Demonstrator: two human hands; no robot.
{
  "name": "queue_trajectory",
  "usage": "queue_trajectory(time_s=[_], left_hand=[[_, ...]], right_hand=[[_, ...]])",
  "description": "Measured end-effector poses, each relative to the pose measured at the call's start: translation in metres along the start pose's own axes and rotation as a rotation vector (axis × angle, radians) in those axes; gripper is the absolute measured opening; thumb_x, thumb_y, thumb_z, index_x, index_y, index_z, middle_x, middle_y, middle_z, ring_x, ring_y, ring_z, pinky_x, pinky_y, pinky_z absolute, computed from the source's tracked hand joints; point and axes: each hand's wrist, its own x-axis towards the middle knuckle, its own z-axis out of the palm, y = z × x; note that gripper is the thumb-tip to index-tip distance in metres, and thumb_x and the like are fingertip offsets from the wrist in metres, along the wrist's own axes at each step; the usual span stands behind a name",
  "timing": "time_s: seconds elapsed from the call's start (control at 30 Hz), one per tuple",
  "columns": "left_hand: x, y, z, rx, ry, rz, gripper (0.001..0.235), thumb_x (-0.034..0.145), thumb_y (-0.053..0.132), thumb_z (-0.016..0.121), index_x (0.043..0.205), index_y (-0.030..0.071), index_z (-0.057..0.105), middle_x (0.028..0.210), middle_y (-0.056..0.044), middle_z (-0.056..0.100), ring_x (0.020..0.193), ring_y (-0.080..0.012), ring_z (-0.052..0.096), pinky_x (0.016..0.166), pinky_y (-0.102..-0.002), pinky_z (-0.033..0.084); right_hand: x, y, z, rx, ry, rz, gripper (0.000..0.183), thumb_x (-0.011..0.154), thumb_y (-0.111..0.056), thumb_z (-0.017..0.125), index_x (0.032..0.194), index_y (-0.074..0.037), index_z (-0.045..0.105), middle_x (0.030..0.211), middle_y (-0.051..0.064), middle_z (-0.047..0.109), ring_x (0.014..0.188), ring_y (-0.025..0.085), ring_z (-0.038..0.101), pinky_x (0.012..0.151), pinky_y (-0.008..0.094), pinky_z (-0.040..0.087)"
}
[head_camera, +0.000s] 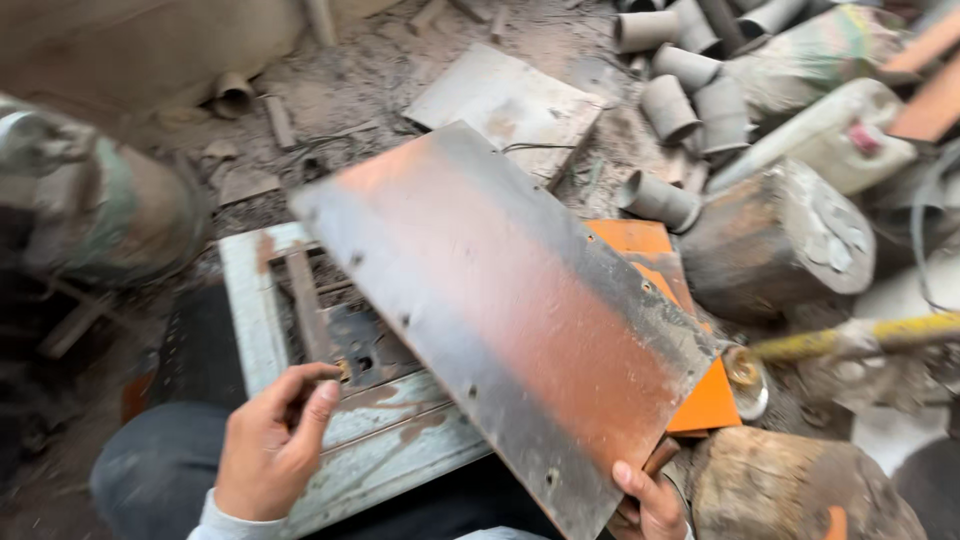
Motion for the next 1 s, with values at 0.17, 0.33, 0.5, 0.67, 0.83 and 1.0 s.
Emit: queue_trajectory(time_s=[0.17, 0.33, 0.5, 0.67, 0.83, 1.0], left_hand=[[-0.019, -0.019, -0.051, 0.106, 0.248, -0.099, 0.023, 0.095, 0.021, 0.068, 0.111, 0.006, 0.074, 0.070, -0.002, 0.066, 0.058, -0.0072, 0.051, 0.053, -0.024, 0.043], [-0.014, -0.038, -0.070, 0.260, 0.398, -0.142, 0.027, 0.098, 0.025, 0.068, 0.115, 0.005, 0.074, 0.074, -0.007, 0.067, 0.061, -0.0123, 0.056, 0.060, -0.029, 0.046], [-0.015, -0.063, -0.077, 0.406, 0.345, -0.255, 0.027, 0.100, 0.027, 0.063, 0.113, 0.006, 0.074, 0.073, -0.011, 0.067, 0.064, -0.0159, 0.062, 0.065, -0.033, 0.049], [-0.048, -0.109, -0.034, 0.007, -0.193, -0.123, 0.027, 0.095, 0.028, 0.064, 0.095, 0.004, 0.077, 0.073, -0.005, 0.072, 0.068, -0.0136, 0.064, 0.064, -0.032, 0.055], [-0.110, -0.149, 0.099, -0.338, -0.825, -0.264, 0.039, 0.100, 0.031, 0.064, 0.128, 0.005, 0.070, 0.098, -0.008, 0.076, 0.094, -0.0136, 0.071, 0.085, -0.031, 0.057], [-0.115, -0.137, 0.145, -0.268, -0.907, -0.088, 0.049, 0.101, 0.031, 0.061, 0.141, 0.003, 0.059, 0.100, -0.011, 0.072, 0.094, -0.0155, 0.068, 0.088, -0.030, 0.055]], right_hand=[[0.018, -0.017, -0.051, -0.440, 0.094, 0.121, 0.067, 0.073, -0.022, 0.071, 0.136, -0.008, 0.057, 0.088, 0.003, 0.073, 0.042, 0.007, 0.033, 0.039, 0.026, 0.021], [0.048, -0.027, -0.097, -0.921, 0.042, -0.036, 0.045, 0.089, -0.035, 0.073, 0.118, -0.001, 0.067, 0.087, 0.009, 0.069, 0.071, 0.012, 0.059, 0.064, 0.032, 0.045], [0.043, -0.080, -0.049, -1.631, 0.307, 0.005, 0.042, 0.096, -0.050, 0.063, 0.103, -0.010, 0.076, 0.081, 0.012, 0.075, 0.088, 0.027, 0.074, 0.088, 0.043, 0.056], [0.038, -0.164, 0.044, -1.516, 0.643, -0.480, 0.032, 0.107, -0.035, 0.059, 0.113, -0.005, 0.070, 0.084, 0.020, 0.074, 0.080, 0.032, 0.076, 0.076, 0.046, 0.056], [0.127, -0.188, 0.112, -1.703, 0.126, -1.106, 0.023, 0.097, -0.018, 0.063, 0.116, -0.004, 0.064, 0.106, 0.020, 0.069, 0.093, 0.037, 0.069, 0.082, 0.044, 0.054], [0.172, -0.176, 0.103, -1.693, 0.048, -0.770, 0.021, 0.097, -0.022, 0.066, 0.108, -0.005, 0.064, 0.095, 0.022, 0.074, 0.093, 0.039, 0.073, 0.075, 0.044, 0.057]])
